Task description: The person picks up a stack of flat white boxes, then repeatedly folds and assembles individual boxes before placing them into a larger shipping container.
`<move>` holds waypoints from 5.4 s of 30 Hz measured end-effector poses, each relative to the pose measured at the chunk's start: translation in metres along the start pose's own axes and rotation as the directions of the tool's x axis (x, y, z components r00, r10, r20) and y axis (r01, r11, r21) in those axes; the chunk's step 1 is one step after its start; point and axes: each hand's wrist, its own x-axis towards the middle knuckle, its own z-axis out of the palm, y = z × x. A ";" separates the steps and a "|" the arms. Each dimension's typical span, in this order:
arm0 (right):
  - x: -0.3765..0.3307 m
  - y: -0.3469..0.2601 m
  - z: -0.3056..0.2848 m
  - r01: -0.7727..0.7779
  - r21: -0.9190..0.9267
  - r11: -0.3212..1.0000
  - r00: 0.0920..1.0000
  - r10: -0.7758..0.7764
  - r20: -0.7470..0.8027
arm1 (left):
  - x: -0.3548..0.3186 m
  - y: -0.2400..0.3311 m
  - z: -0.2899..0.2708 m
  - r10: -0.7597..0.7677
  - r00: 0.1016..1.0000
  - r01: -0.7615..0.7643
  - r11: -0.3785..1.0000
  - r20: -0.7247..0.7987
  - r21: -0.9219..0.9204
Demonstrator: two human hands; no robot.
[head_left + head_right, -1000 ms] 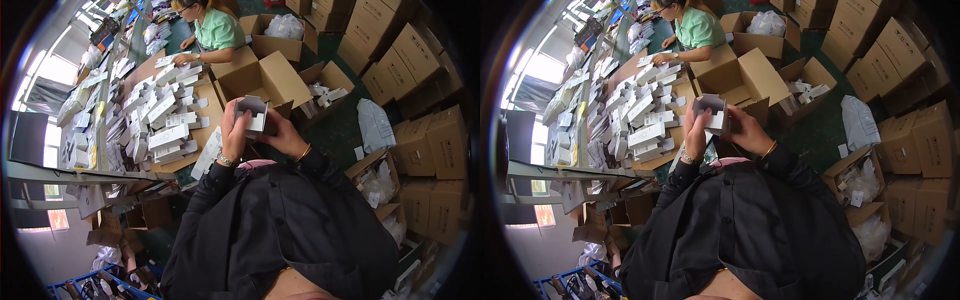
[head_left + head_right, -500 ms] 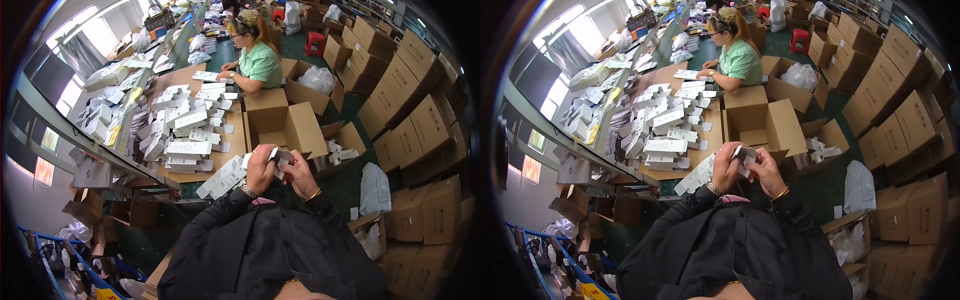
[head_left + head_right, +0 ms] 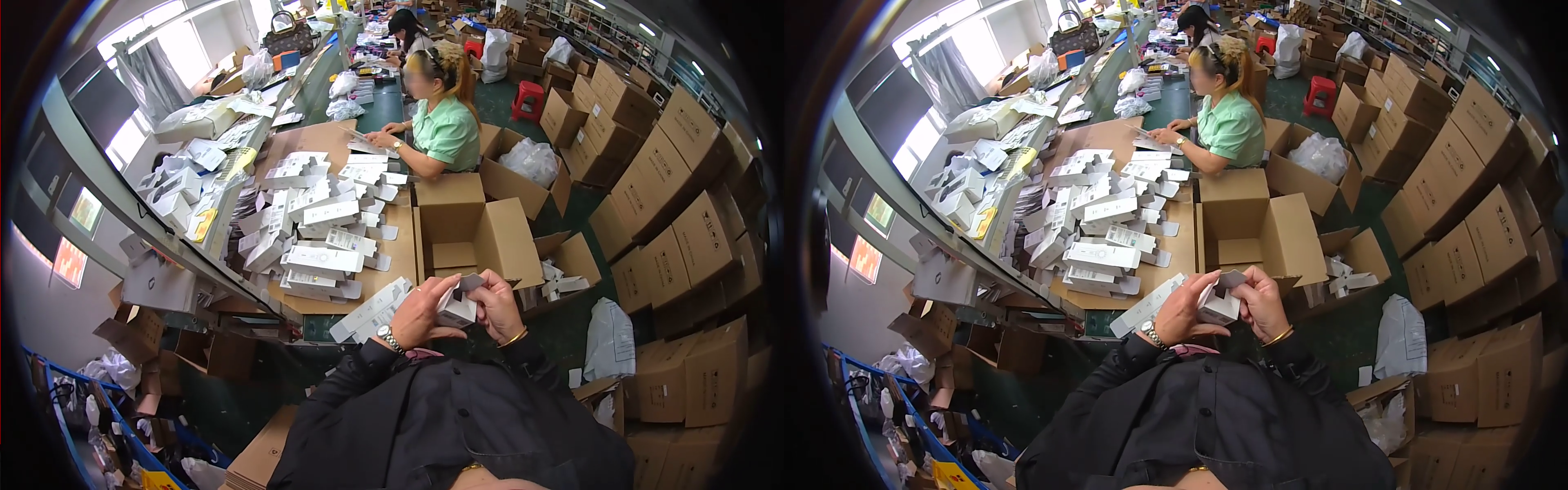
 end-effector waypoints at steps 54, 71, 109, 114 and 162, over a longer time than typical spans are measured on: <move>-0.003 0.012 0.060 0.415 -0.656 0.631 0.904 -0.204 0.376 | -0.041 -0.019 -0.057 0.060 0.998 -0.051 0.938 -0.015 0.344; -0.006 0.014 0.036 0.103 -0.285 0.953 0.934 0.006 0.358 | -0.034 -0.017 -0.044 0.028 0.999 -0.035 0.982 0.039 0.184; -0.018 0.018 0.030 0.066 -0.448 0.892 0.947 0.085 0.310 | -0.041 0.000 -0.042 -0.087 0.988 0.047 0.959 0.131 0.280; -0.021 0.017 0.035 0.188 -0.565 0.803 0.961 -0.032 0.275 | -0.045 -0.003 -0.041 -0.122 0.981 0.077 0.959 0.151 0.271; -0.030 0.019 0.014 -0.112 -0.352 0.929 0.972 0.176 0.154 | -0.039 -0.018 -0.020 -0.161 0.968 0.150 0.986 0.193 0.072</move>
